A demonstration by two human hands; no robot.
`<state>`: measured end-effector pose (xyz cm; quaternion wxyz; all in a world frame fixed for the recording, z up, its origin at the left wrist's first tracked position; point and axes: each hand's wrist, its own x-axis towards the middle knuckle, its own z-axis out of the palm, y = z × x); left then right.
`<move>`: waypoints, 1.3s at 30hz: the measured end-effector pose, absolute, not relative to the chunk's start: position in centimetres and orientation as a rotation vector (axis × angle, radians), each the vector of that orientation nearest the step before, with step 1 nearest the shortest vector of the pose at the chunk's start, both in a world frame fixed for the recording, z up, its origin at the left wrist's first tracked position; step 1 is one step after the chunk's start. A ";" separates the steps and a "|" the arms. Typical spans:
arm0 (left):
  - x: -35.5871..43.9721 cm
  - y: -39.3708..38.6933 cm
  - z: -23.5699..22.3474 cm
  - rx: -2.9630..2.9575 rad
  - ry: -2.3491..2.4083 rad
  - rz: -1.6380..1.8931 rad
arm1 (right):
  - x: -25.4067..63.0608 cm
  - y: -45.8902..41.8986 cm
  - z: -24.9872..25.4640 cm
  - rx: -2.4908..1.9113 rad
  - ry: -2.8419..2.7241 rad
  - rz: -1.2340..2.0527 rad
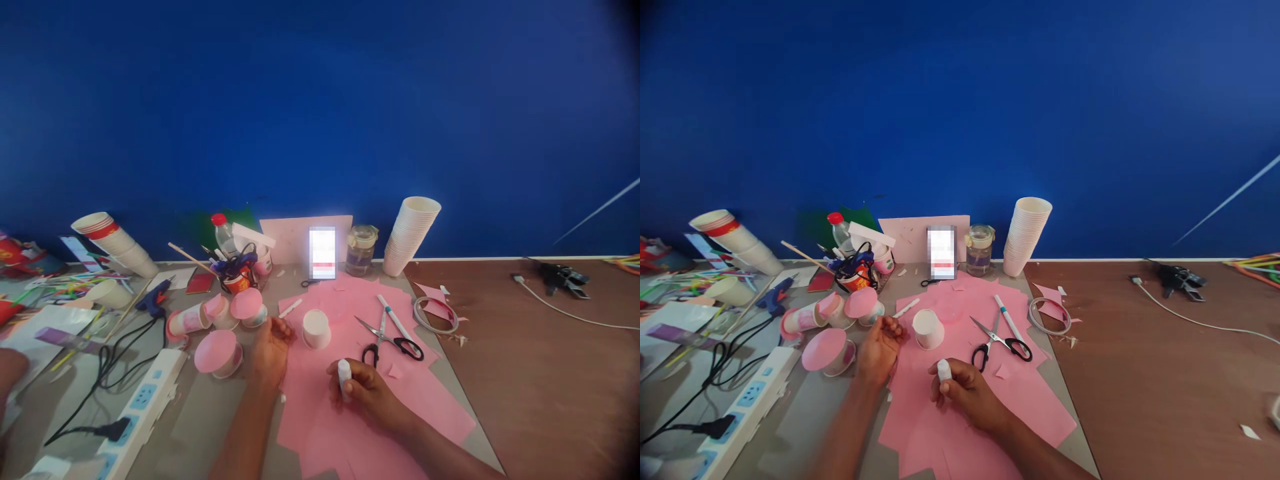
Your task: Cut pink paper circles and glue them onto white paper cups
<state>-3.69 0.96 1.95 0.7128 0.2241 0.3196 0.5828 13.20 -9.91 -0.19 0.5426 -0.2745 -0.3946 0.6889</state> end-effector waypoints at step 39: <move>-1.4 -0.8 0.7 2.153 1.305 0.956 | 14.3 -9.4 0.0 -0.792 -0.853 1.504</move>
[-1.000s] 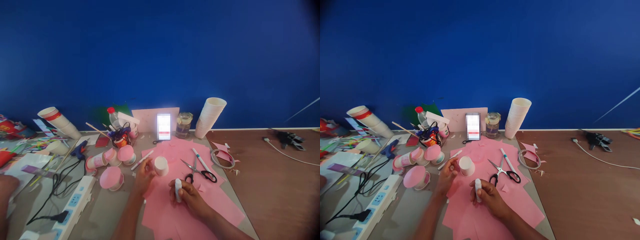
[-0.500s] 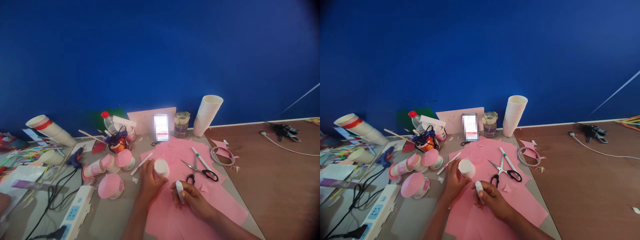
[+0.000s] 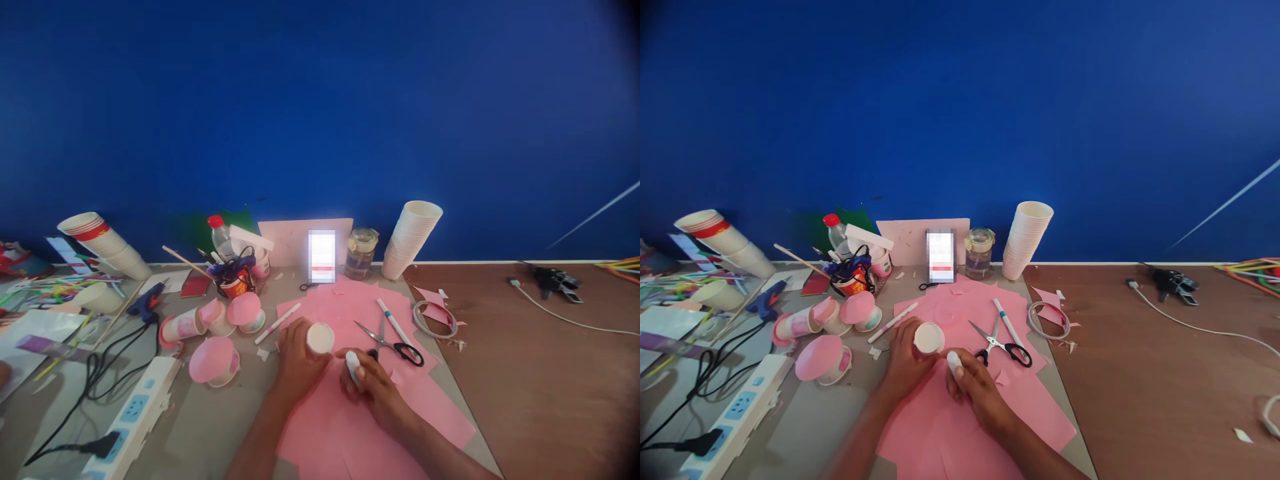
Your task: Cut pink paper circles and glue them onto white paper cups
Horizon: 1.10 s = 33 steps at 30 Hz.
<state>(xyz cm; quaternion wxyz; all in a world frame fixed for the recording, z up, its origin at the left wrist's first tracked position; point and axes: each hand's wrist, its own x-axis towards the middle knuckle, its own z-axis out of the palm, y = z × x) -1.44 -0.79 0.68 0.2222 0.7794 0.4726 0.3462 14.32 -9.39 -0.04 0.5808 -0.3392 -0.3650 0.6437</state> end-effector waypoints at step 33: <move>-0.8 -2.5 1.3 2.665 1.330 0.890 | 15.8 -9.1 1.8 -1.150 -1.245 0.379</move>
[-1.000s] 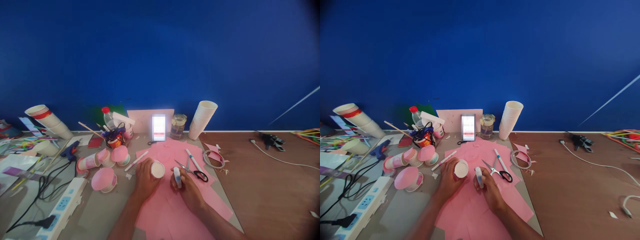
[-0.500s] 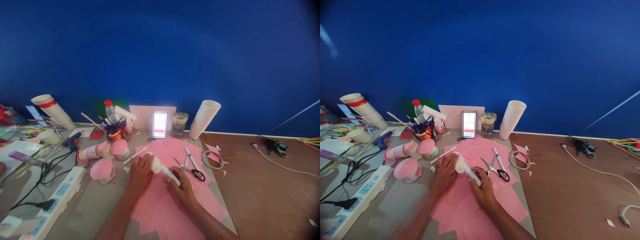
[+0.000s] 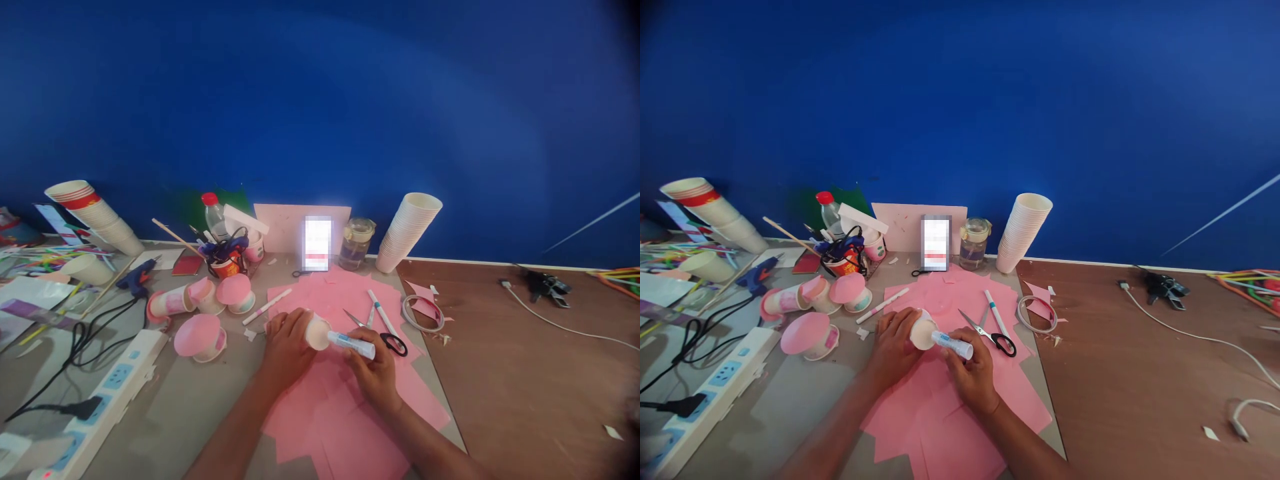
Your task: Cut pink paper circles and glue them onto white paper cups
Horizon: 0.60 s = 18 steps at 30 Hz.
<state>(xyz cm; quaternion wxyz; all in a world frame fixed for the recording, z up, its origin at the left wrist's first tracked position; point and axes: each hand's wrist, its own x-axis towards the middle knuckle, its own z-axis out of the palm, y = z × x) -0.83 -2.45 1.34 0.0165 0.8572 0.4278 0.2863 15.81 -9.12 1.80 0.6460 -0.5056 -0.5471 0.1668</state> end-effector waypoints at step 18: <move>-0.3 -2.8 1.1 2.599 1.190 0.853 | 16.5 -8.4 1.0 -1.178 -1.439 0.117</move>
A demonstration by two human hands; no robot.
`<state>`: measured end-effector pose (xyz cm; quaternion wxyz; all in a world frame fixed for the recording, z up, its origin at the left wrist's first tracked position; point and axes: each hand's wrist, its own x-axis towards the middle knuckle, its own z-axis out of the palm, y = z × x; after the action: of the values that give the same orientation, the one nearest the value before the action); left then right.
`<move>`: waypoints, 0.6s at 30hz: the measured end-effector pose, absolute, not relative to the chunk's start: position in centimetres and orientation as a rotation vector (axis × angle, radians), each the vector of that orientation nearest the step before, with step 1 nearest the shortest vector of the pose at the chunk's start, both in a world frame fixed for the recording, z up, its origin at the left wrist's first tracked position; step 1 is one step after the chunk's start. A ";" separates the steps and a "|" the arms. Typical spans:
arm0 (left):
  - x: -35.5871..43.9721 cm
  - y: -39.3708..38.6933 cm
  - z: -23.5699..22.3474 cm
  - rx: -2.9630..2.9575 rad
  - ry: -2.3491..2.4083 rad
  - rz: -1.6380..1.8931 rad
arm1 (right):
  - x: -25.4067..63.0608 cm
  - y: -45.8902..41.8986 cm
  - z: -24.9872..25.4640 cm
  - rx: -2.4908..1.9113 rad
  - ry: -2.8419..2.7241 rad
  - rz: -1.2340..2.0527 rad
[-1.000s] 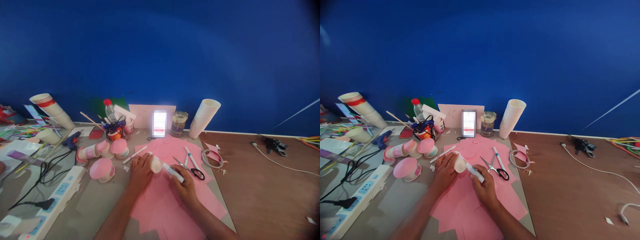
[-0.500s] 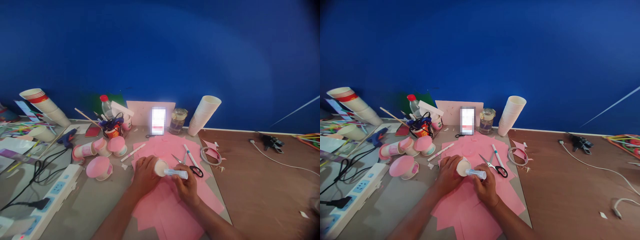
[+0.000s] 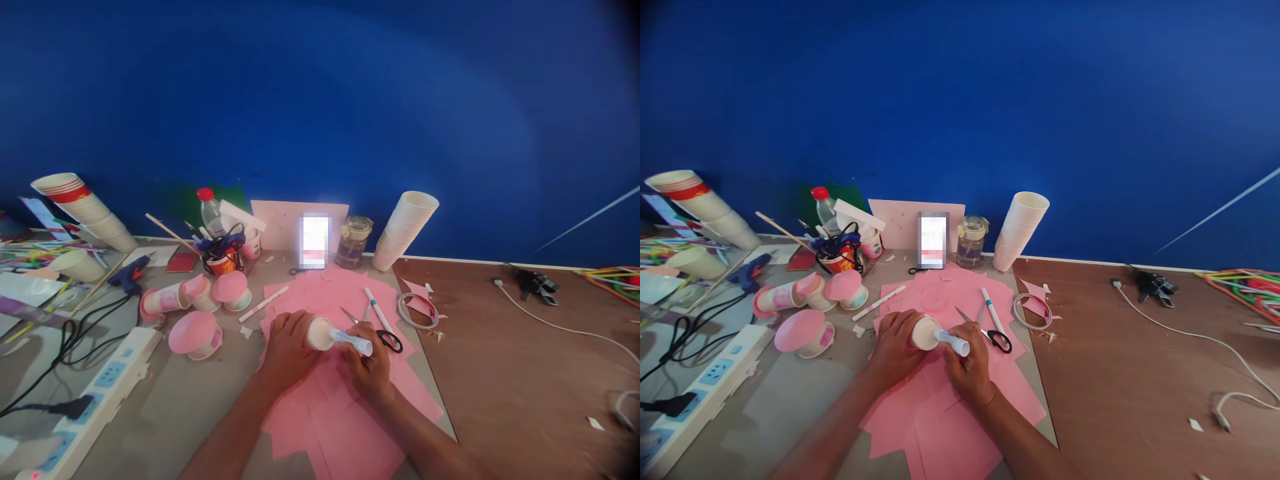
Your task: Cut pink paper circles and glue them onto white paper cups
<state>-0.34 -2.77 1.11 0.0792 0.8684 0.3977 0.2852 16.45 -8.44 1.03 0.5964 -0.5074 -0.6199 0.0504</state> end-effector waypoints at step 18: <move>0.0 -3.2 1.4 2.586 1.221 0.799 | 16.3 -8.6 2.2 -1.214 -1.579 0.069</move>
<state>0.05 -3.18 1.45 0.0858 0.8676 0.4098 0.2682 16.27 -8.56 2.16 0.5434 -0.5114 -0.6650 0.0291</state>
